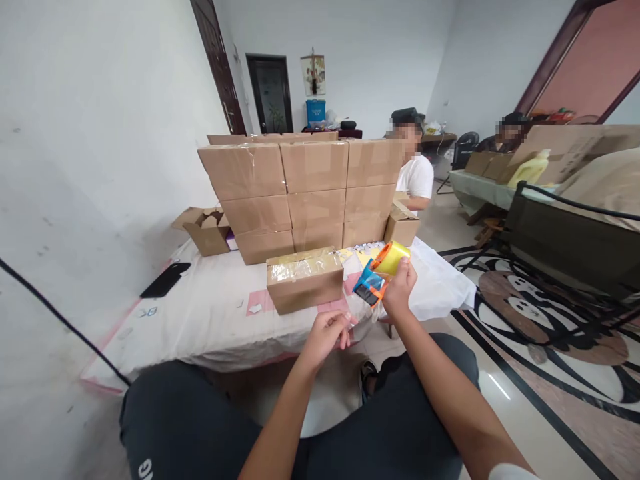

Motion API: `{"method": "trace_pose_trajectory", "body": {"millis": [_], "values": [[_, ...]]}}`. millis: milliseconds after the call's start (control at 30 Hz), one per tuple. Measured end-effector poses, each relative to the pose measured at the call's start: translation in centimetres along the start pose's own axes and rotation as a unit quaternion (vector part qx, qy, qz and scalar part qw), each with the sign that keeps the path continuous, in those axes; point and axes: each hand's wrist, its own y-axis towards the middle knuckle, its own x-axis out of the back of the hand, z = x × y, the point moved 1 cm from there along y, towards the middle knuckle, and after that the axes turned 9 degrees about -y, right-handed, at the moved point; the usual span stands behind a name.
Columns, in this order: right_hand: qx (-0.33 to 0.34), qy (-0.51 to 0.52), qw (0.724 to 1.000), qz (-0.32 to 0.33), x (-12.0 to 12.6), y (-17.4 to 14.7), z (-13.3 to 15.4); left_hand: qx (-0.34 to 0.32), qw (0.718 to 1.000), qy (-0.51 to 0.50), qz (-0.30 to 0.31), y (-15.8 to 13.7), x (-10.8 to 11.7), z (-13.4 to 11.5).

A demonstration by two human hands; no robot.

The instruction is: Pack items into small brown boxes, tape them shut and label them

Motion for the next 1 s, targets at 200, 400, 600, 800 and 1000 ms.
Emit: {"method": "trace_pose_trajectory", "body": {"millis": [200,400,600,800,1000], "values": [[-0.129,0.064,0.989,0.015,-1.5,-1.8,1.4,-0.003,0.998,0.026,-0.066,0.7,0.0,0.7],[-0.227,0.091,0.966,0.087,-2.1,-3.0,-0.3,-0.019,0.995,0.033,-0.088,1.4,0.7,1.8],[-0.392,0.133,0.892,0.182,-1.8,-3.6,-2.6,-0.056,0.995,0.027,-0.077,1.2,0.4,2.3],[-0.516,0.086,0.829,0.198,-0.5,-4.6,-3.9,-0.044,0.993,0.086,-0.065,0.7,-0.7,2.9],[-0.294,0.097,0.939,0.147,3.9,3.1,-0.7,-0.064,0.963,0.229,-0.129,1.2,1.7,4.2]]}}
